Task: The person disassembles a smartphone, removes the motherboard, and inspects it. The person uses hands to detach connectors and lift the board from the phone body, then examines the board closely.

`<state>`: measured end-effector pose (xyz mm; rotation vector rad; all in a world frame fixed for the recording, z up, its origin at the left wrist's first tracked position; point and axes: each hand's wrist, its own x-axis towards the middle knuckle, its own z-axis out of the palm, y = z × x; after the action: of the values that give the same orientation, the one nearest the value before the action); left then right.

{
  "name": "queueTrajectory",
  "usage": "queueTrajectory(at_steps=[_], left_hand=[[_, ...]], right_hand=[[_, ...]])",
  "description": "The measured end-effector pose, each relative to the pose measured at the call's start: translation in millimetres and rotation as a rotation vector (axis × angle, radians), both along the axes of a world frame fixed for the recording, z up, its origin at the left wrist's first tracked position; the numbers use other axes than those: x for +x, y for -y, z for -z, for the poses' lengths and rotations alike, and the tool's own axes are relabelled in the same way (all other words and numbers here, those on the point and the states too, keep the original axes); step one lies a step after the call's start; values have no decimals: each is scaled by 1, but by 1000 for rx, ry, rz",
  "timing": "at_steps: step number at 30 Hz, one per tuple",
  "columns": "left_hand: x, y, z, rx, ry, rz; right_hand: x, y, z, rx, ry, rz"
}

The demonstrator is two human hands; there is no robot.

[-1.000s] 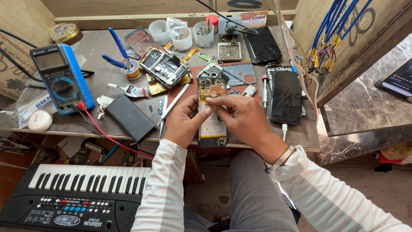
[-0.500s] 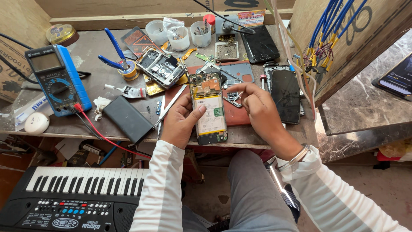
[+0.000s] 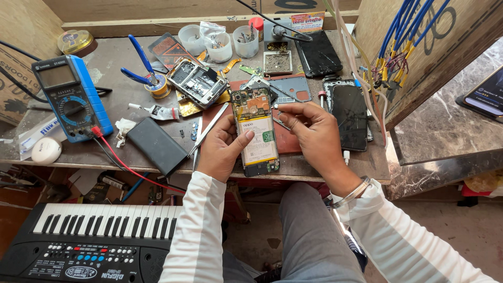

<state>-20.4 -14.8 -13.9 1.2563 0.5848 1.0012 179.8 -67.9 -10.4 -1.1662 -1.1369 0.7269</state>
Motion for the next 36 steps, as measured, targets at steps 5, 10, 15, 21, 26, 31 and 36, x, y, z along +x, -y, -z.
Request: queueTrajectory(at_steps=[5,10,15,21,26,31,36], left_hand=[[0,1,1,6,4,-6],[-1,1,2,34,-7,-12],[0,1,2,22,4,-13],[0,3,1,13,8,-22],[0,2,2,16,28,-11],[1,1,4,16,44,-12],[0,1,6,14,45,-16]], right_hand=[[-2,-4,-5,21,20,3],[-4,-5,-8,39,82,34],[-4,-8,-10,29,139,79],[-4,-8,-10,38,134,59],[-5,-7,-13,35,182,79],[-7,-6,-16,32,174,85],[-7,-6,-18,32,200,96]])
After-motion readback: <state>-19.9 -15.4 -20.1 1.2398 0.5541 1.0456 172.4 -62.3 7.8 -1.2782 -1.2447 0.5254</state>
